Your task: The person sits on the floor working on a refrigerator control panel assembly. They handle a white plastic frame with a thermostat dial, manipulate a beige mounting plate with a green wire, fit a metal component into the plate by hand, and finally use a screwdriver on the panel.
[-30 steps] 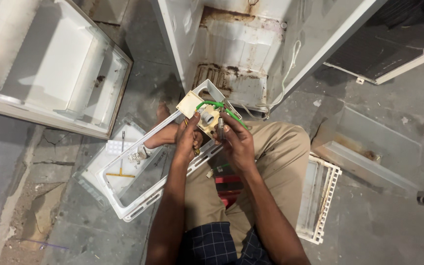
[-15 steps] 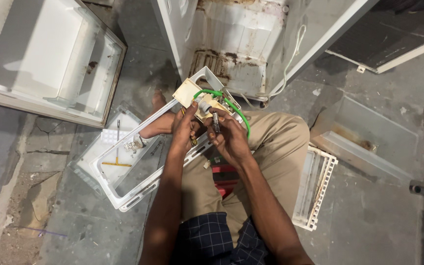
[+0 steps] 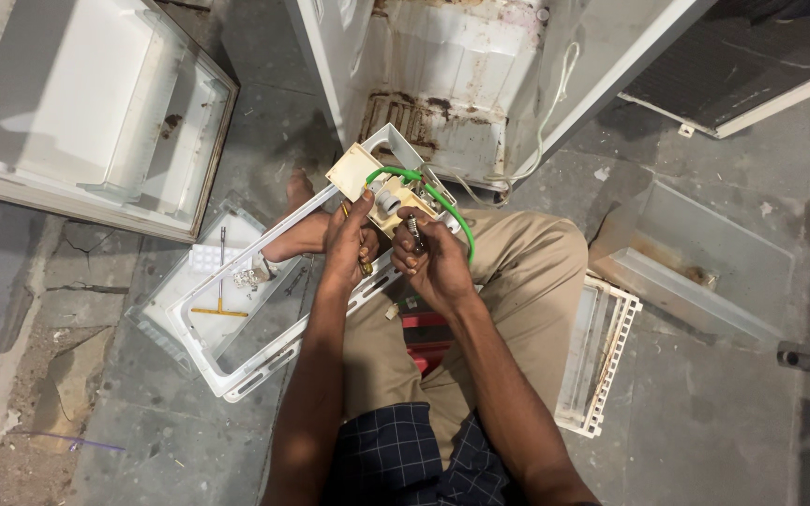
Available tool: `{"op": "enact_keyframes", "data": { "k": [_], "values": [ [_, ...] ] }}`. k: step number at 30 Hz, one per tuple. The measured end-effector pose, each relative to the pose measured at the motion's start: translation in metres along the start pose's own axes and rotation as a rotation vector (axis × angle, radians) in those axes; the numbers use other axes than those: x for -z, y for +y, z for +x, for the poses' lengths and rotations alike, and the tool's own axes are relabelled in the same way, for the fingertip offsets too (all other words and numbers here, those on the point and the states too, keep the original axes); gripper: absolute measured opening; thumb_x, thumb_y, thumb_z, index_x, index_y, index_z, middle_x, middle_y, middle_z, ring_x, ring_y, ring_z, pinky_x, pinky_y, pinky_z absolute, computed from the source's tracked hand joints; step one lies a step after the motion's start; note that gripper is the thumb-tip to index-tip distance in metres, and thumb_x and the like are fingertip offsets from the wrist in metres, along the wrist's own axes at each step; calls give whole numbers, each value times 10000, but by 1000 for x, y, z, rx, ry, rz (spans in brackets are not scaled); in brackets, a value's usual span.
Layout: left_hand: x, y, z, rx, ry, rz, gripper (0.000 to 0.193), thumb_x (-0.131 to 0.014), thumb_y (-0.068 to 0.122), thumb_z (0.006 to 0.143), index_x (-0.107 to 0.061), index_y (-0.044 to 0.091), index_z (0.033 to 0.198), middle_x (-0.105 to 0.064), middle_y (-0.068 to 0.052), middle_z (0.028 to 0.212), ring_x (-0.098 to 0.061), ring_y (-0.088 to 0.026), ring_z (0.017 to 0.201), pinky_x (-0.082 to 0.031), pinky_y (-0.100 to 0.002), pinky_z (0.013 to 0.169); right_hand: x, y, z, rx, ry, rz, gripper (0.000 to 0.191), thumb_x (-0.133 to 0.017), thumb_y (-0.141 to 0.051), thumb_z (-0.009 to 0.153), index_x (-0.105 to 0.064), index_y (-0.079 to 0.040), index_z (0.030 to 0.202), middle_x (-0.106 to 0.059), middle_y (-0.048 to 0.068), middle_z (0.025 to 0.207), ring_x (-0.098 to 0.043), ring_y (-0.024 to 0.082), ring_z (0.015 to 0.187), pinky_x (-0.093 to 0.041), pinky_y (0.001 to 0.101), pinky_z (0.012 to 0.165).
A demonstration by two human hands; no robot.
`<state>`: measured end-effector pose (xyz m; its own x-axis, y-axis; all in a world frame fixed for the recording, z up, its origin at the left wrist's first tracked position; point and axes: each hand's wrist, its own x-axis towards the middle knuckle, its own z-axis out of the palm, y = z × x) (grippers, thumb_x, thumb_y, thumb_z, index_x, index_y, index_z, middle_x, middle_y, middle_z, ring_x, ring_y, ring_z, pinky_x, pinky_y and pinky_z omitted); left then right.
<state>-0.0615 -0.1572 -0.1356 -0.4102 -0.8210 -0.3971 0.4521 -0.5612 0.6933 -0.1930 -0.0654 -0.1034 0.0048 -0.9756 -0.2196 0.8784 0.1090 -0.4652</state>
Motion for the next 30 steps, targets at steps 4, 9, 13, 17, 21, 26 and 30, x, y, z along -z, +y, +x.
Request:
{"op": "enact_keyframes", "data": {
  "k": [4, 9, 13, 17, 21, 26, 30],
  "values": [
    [-1, 0, 0, -9, -5, 5, 384, -721, 408, 945, -530, 96, 1062, -467, 52, 618, -368, -40, 351, -256, -214, 312, 5, -1, 2, -24, -12, 65, 265, -454, -225, 1064, -559, -22, 1199, -483, 35, 774, -430, 122, 633, -371, 272, 590],
    [-1, 1, 0, -2, -10, 11, 398, -725, 429, 935, -519, 110, 1054, -451, 61, 607, -360, -28, 349, -253, -207, 308, 5, -3, 2, -33, -24, 46, 248, -467, -227, 1053, -561, -27, 1166, -487, 34, 763, -414, 115, 605, -361, 266, 573],
    [-1, 1, -1, -5, -17, 8, 397, -722, 427, 939, -525, 101, 1053, -468, 55, 614, -361, -27, 349, -253, -205, 308, 5, -2, 3, -23, -24, 48, 260, -457, -215, 1059, -563, -13, 1182, -486, 37, 763, -408, 110, 599, -359, 263, 563],
    [-1, 1, -1, -8, -21, 4, 397, -722, 420, 943, -532, 91, 1056, -477, 50, 616, -364, -30, 349, -256, -203, 309, 4, -1, 3, -15, -20, 44, 275, -451, -203, 1057, -563, 2, 1204, -489, 44, 766, -409, 110, 599, -361, 265, 564],
    [-1, 1, -1, -15, -14, -1, 386, -720, 409, 947, -524, 96, 1059, -478, 49, 624, -367, -29, 350, -259, -203, 308, 3, -2, 4, -21, -3, 53, 300, -446, -194, 1047, -566, 9, 1233, -497, 43, 762, -415, 112, 604, -365, 264, 563],
    [-1, 1, -1, -22, -26, -2, 379, -711, 400, 951, -527, 91, 1070, -494, 42, 648, -369, -30, 352, -259, -204, 306, 3, -2, 3, -4, 2, 50, 288, -437, -179, 1071, -558, 14, 1247, -506, 39, 777, -423, 108, 617, -368, 266, 566],
    [-2, 2, -1, -19, -31, -8, 372, -706, 392, 961, -523, 88, 1074, -491, 41, 656, -369, -32, 354, -261, -205, 308, 3, -2, 3, -1, -21, 39, 292, -422, -164, 1060, -554, 16, 1249, -514, 46, 789, -425, 109, 618, -374, 266, 574]
  ]
}}
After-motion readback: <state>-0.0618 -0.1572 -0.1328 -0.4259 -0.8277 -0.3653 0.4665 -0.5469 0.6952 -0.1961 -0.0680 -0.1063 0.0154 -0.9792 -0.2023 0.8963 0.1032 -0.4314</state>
